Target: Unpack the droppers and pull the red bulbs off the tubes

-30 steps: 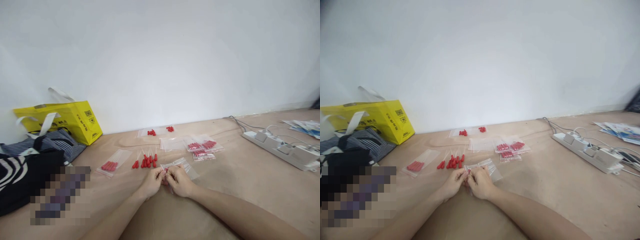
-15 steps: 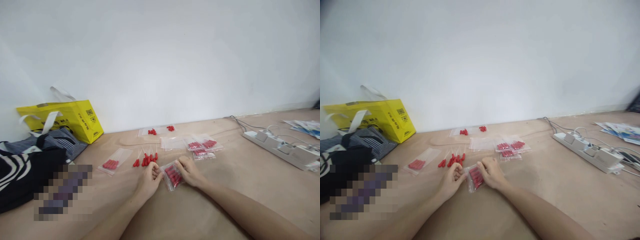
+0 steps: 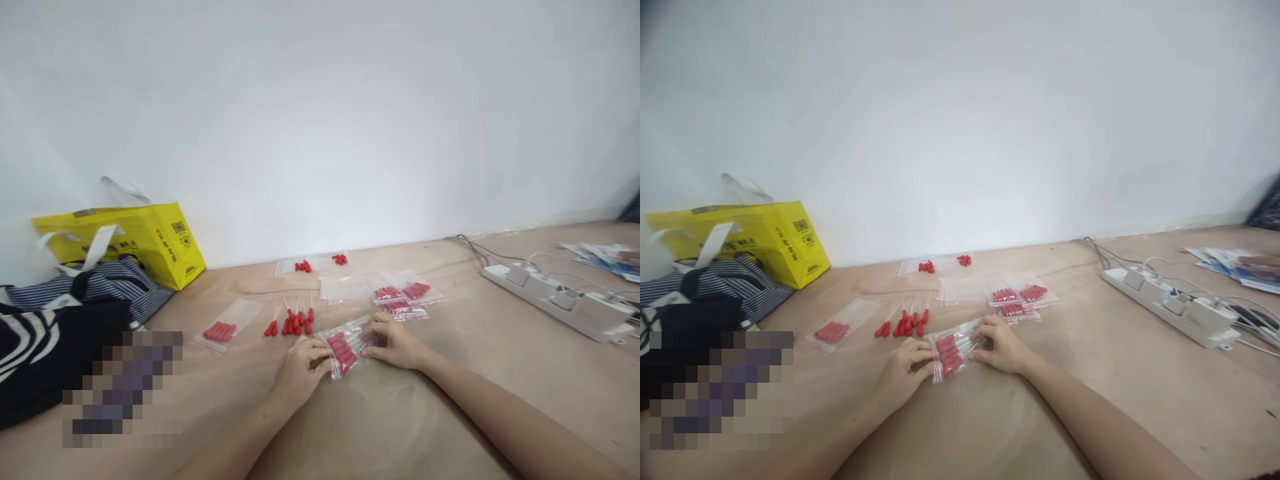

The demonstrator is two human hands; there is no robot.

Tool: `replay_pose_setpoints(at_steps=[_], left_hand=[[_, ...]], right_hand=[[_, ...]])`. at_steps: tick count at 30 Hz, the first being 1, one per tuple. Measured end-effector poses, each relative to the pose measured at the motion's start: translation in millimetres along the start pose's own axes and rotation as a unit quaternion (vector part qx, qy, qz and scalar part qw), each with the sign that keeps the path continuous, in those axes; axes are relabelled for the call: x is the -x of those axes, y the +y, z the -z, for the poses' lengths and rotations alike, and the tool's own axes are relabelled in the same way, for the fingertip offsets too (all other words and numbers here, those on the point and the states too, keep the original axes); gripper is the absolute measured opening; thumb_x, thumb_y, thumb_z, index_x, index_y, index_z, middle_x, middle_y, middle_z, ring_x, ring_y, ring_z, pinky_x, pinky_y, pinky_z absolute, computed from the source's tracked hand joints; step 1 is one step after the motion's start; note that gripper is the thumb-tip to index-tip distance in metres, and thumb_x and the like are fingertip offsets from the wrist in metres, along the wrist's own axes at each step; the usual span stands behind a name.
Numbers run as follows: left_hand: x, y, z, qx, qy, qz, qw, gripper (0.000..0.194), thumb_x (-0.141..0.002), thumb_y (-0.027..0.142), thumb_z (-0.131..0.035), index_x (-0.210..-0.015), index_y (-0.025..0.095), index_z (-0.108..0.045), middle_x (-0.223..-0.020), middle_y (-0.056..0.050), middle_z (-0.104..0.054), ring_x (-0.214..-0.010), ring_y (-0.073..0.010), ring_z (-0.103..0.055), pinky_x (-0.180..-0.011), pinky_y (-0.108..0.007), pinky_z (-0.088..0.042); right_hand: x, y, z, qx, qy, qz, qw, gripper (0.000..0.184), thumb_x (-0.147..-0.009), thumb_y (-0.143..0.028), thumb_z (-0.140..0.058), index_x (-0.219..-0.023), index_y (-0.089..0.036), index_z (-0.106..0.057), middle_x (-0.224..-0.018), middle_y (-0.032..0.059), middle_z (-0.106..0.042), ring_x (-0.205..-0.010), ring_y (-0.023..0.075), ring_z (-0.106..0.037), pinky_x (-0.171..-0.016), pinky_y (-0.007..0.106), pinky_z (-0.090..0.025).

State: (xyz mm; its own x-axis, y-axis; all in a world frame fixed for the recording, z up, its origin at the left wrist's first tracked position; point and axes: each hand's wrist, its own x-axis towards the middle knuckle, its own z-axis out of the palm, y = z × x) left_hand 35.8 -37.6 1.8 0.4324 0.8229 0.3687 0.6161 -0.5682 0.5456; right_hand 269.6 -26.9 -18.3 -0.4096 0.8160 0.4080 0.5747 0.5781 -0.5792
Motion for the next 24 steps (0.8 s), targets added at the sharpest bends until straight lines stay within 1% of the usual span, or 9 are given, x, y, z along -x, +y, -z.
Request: replay_pose_setpoints(at_steps=[3,5,7,10,14,17,21,22,24], left_hand=[[-0.6,0.2,1.1,0.033,-0.015,0.015,0.999,0.023,-0.067,0.023,-0.062,-0.090,0.021,-0.066,-0.081,-0.002,-0.066,-0.077,-0.0160,-0.057,-0.072,-0.029,-0.046],[-0.8,1.0,2.7,0.054,-0.035,0.016,0.998,0.029,-0.068,0.023,-0.061,-0.096,0.020,-0.063,-0.084,-0.003,-0.065,-0.077,-0.0154,-0.058,-0.073,-0.028,-0.047],[-1.3,1.9,4.3,0.061,-0.056,0.002,0.997,0.032,-0.067,0.023,-0.061,-0.100,0.021,-0.060,-0.093,-0.003,-0.063,-0.083,-0.0159,-0.058,-0.077,-0.029,-0.046],[-1.6,2.1,5.2,0.044,-0.067,-0.020,0.997,0.034,-0.066,0.023,-0.062,-0.100,0.022,-0.059,-0.103,-0.004,-0.060,-0.091,-0.0181,-0.056,-0.080,-0.031,-0.044],[0.2,1.3,3.3,0.008,-0.067,-0.036,0.997,0.032,-0.069,0.020,-0.056,-0.102,0.022,-0.056,-0.099,-0.005,-0.058,-0.091,-0.0186,-0.054,-0.080,-0.033,-0.043],[2.1,1.0,1.7,-0.010,-0.060,-0.043,0.997,0.031,-0.071,0.013,-0.049,-0.101,0.021,-0.055,-0.092,-0.004,-0.057,-0.086,-0.0170,-0.053,-0.079,-0.032,-0.043],[3.1,-0.7,1.4,0.011,-0.048,-0.015,0.999,0.035,-0.070,0.007,-0.041,-0.101,0.019,-0.053,-0.083,-0.002,-0.053,-0.068,-0.0117,-0.051,-0.064,-0.024,-0.045],[3.1,-1.3,1.5,0.020,-0.046,-0.013,0.999,0.036,-0.070,0.007,-0.041,-0.101,0.019,-0.053,-0.084,-0.002,-0.052,-0.067,-0.0112,-0.051,-0.062,-0.023,-0.045],[2.6,-2.2,1.4,0.031,-0.042,-0.021,0.998,0.035,-0.069,0.008,-0.044,-0.101,0.019,-0.052,-0.089,-0.003,-0.053,-0.073,-0.0120,-0.053,-0.065,-0.023,-0.046]], right_hand=[[-2.4,-5.2,-4.2,0.015,0.023,-0.020,0.999,0.022,-0.070,-0.037,-0.063,-0.079,-0.018,-0.058,-0.079,0.0033,-0.053,-0.076,0.0157,-0.050,-0.068,0.029,-0.041],[-2.4,-7.3,-6.3,0.024,0.035,-0.028,0.999,0.021,-0.070,-0.036,-0.063,-0.077,-0.017,-0.057,-0.077,0.0031,-0.052,-0.074,0.0153,-0.050,-0.066,0.028,-0.041],[-2.0,-8.1,-8.2,0.032,0.044,-0.033,0.998,0.020,-0.070,-0.036,-0.062,-0.076,-0.017,-0.056,-0.076,0.0032,-0.052,-0.073,0.0151,-0.050,-0.065,0.028,-0.041],[-1.5,-8.2,-9.9,0.035,0.047,-0.031,0.998,0.019,-0.072,-0.035,-0.060,-0.075,-0.017,-0.055,-0.076,0.0031,-0.053,-0.071,0.0148,-0.050,-0.064,0.027,-0.040],[-1.7,-8.9,-8.4,0.025,0.042,-0.029,0.998,0.016,-0.073,-0.034,-0.059,-0.075,-0.018,-0.055,-0.075,0.0023,-0.054,-0.070,0.0142,-0.051,-0.062,0.026,-0.040],[-2.2,-10.2,-6.4,0.015,0.037,-0.030,0.999,0.015,-0.073,-0.032,-0.060,-0.076,-0.018,-0.056,-0.075,0.0020,-0.054,-0.069,0.0137,-0.051,-0.061,0.025,-0.039],[-3.3,-10.6,-5.5,0.010,0.034,-0.036,0.999,0.013,-0.072,-0.030,-0.060,-0.075,-0.018,-0.056,-0.074,0.0019,-0.053,-0.067,0.0129,-0.050,-0.060,0.024,-0.039],[-3.5,-10.3,-5.6,0.009,0.035,-0.038,0.999,0.013,-0.073,-0.030,-0.059,-0.074,-0.017,-0.056,-0.073,0.0018,-0.053,-0.067,0.0129,-0.049,-0.060,0.024,-0.039],[-3.8,-9.6,-6.2,0.011,0.036,-0.040,0.999,0.012,-0.073,-0.030,-0.059,-0.074,-0.017,-0.056,-0.073,0.0017,-0.053,-0.066,0.0128,-0.049,-0.060,0.025,-0.038]])
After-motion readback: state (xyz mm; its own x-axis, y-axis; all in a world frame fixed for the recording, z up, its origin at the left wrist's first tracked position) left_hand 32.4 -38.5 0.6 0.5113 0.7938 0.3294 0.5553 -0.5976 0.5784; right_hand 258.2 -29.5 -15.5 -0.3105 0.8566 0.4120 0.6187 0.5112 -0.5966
